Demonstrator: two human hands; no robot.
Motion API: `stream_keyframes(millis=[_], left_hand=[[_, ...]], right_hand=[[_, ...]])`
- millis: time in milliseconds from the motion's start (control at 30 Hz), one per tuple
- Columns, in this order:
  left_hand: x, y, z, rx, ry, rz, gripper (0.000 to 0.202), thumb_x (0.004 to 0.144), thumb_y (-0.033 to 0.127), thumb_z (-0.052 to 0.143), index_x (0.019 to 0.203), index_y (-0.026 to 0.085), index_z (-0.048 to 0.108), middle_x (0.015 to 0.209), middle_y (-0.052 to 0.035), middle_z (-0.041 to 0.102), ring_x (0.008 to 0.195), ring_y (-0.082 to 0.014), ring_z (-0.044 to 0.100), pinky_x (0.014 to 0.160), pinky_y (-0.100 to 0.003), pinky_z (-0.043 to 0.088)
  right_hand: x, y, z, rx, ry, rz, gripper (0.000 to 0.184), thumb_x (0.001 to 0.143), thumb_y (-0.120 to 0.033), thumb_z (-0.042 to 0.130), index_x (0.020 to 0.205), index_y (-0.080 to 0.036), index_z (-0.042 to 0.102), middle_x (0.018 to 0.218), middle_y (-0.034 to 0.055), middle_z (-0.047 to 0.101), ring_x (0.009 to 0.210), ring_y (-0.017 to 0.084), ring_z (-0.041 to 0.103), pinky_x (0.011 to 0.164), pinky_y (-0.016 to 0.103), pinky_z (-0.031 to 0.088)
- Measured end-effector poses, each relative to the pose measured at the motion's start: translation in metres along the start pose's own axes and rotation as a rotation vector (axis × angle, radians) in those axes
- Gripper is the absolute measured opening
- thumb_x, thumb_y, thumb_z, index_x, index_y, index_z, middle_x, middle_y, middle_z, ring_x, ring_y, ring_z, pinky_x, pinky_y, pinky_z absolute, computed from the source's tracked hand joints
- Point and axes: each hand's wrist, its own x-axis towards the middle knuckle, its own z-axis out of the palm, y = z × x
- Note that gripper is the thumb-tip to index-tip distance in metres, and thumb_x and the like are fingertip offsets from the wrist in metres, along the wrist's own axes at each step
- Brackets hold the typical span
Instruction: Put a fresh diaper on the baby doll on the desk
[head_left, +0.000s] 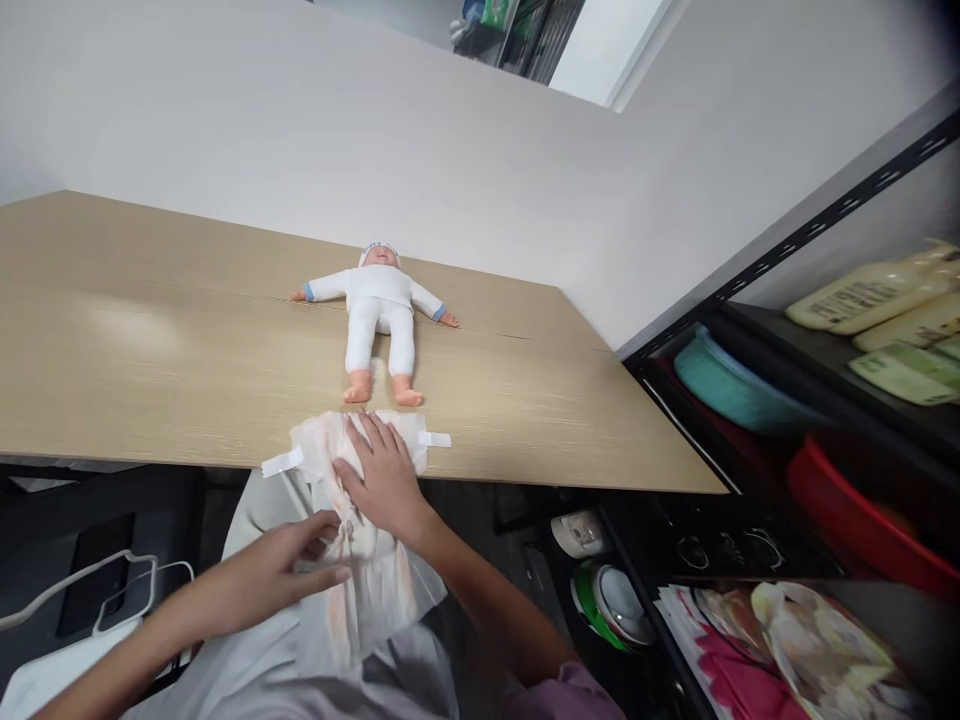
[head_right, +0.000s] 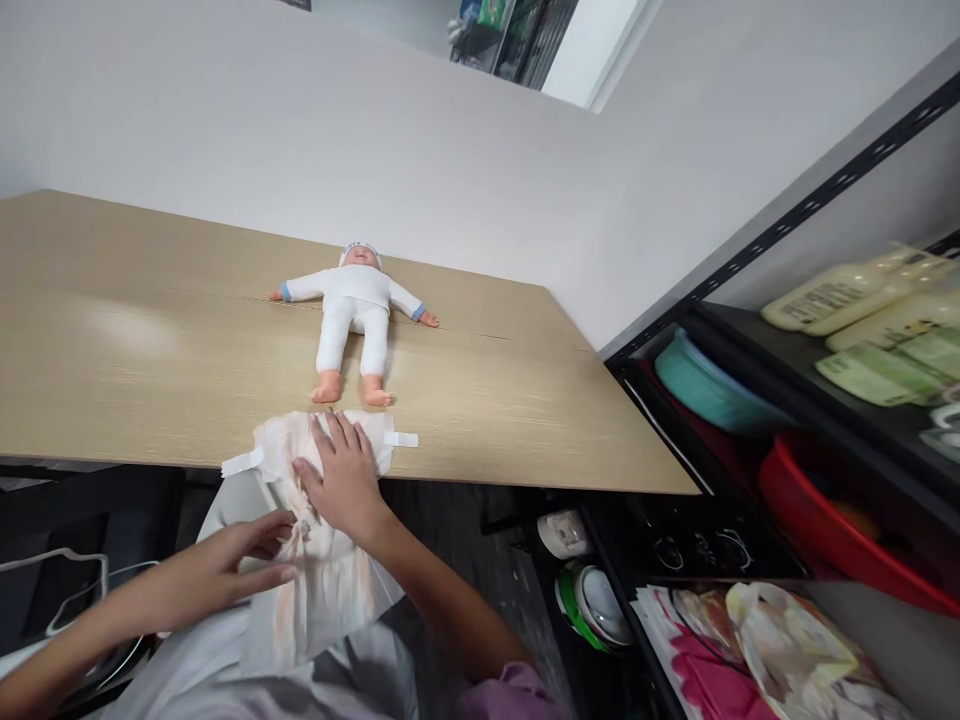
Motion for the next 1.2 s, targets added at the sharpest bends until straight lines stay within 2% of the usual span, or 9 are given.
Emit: stream_keyframes(millis=[100, 167, 333, 500, 600, 700, 867, 1033, 1200], left_hand=[[0.007, 0.023, -0.047, 0.242, -0.03, 0.084, 0.046, 0.088, 0.061, 0.09, 0.122, 0.03, 0.087, 0.109, -0.0091, 0.089, 0.1, -0.035, 0.084, 0.091, -0.04, 0.063], [0.03, 0.045, -0.073, 0.415, 0.119, 0.238, 0.053, 0.096, 0.061, 0.081, 0.138, 0.029, 0.078, 0.115, -0.011, 0.087, 0.101, -0.0343, 0.083, 0.092, -0.042, 0.063], [0.139, 0.101, -0.105, 1.086, 0.459, 0.579, 0.074, 0.097, 0.017, 0.059, 0.17, 0.015, 0.049, 0.168, -0.0263, 0.06, 0.153, -0.0454, 0.059, 0.122, -0.062, 0.049], [0.233, 0.117, -0.1, 1.388, -0.164, 0.776, 0.102, 0.076, 0.006, 0.069, 0.173, 0.033, 0.051, 0.191, -0.0059, 0.036, 0.177, -0.0371, 0.032, 0.139, -0.056, 0.033], [0.26, 0.114, -0.093, 1.461, -0.322, 0.872, 0.111, 0.07, 0.005, 0.072, 0.174, 0.034, 0.049, 0.192, -0.0018, 0.034, 0.178, -0.0345, 0.03, 0.141, -0.05, 0.031], [0.27, 0.113, -0.088, 1.477, -0.316, 1.006, 0.088, 0.077, 0.009, 0.073, 0.162, 0.031, 0.062, 0.183, -0.005, 0.05, 0.169, -0.0383, 0.043, 0.135, -0.052, 0.037], [0.278, 0.123, -0.083, 1.346, -0.264, 1.159, 0.024, 0.1, 0.023, 0.066, 0.118, 0.028, 0.08, 0.131, -0.0112, 0.083, 0.13, -0.0373, 0.067, 0.111, -0.049, 0.049], [0.283, 0.158, -0.094, 1.026, -0.303, 1.152, 0.03, 0.096, 0.022, 0.067, 0.123, 0.027, 0.079, 0.129, -0.0102, 0.083, 0.126, -0.0359, 0.066, 0.109, -0.049, 0.051], [0.283, 0.205, -0.121, 0.681, -0.287, 1.097, 0.033, 0.095, 0.035, 0.079, 0.128, 0.027, 0.079, 0.128, -0.0077, 0.083, 0.123, -0.0326, 0.07, 0.109, -0.047, 0.054]], right_hand=[[-0.002, 0.002, 0.01, -0.022, 0.02, 0.013, 0.069, 0.119, -0.054, 0.053, 0.18, -0.024, 0.042, 0.188, 0.0122, 0.039, 0.177, 0.033, 0.03, 0.146, 0.061, 0.023], [-0.003, 0.002, 0.011, -0.012, 0.034, 0.019, 0.068, 0.119, -0.054, 0.054, 0.18, -0.026, 0.042, 0.189, 0.0113, 0.038, 0.177, 0.033, 0.031, 0.146, 0.061, 0.024], [-0.002, 0.0, 0.008, -0.01, 0.034, 0.038, 0.067, 0.119, -0.055, 0.054, 0.178, -0.025, 0.046, 0.188, 0.0113, 0.04, 0.176, 0.033, 0.032, 0.146, 0.06, 0.024], [-0.002, 0.0, 0.01, -0.041, 0.033, 0.042, 0.067, 0.119, -0.054, 0.054, 0.178, -0.024, 0.046, 0.188, 0.0111, 0.039, 0.176, 0.032, 0.033, 0.146, 0.058, 0.025], [-0.003, 0.001, 0.009, -0.061, 0.035, 0.038, 0.067, 0.12, -0.053, 0.052, 0.179, -0.023, 0.045, 0.189, 0.0104, 0.037, 0.176, 0.03, 0.032, 0.147, 0.056, 0.024], [-0.003, 0.004, 0.004, -0.057, -0.003, 0.035, 0.071, 0.118, -0.055, 0.055, 0.179, -0.021, 0.044, 0.19, 0.0103, 0.036, 0.177, 0.03, 0.031, 0.148, 0.055, 0.024], [0.007, 0.017, -0.002, -0.042, -0.097, 0.044, 0.075, 0.118, -0.055, 0.055, 0.183, -0.022, 0.036, 0.191, 0.0095, 0.032, 0.179, 0.03, 0.028, 0.148, 0.06, 0.024], [0.032, 0.04, -0.003, -0.072, -0.116, 0.024, 0.079, 0.121, -0.053, 0.048, 0.187, -0.02, 0.022, 0.192, 0.0113, 0.027, 0.18, 0.03, 0.026, 0.148, 0.062, 0.025], [0.07, 0.058, 0.001, -0.12, -0.08, -0.052, 0.072, 0.121, -0.05, 0.048, 0.185, -0.021, 0.031, 0.19, 0.012, 0.033, 0.179, 0.031, 0.028, 0.147, 0.062, 0.026]])
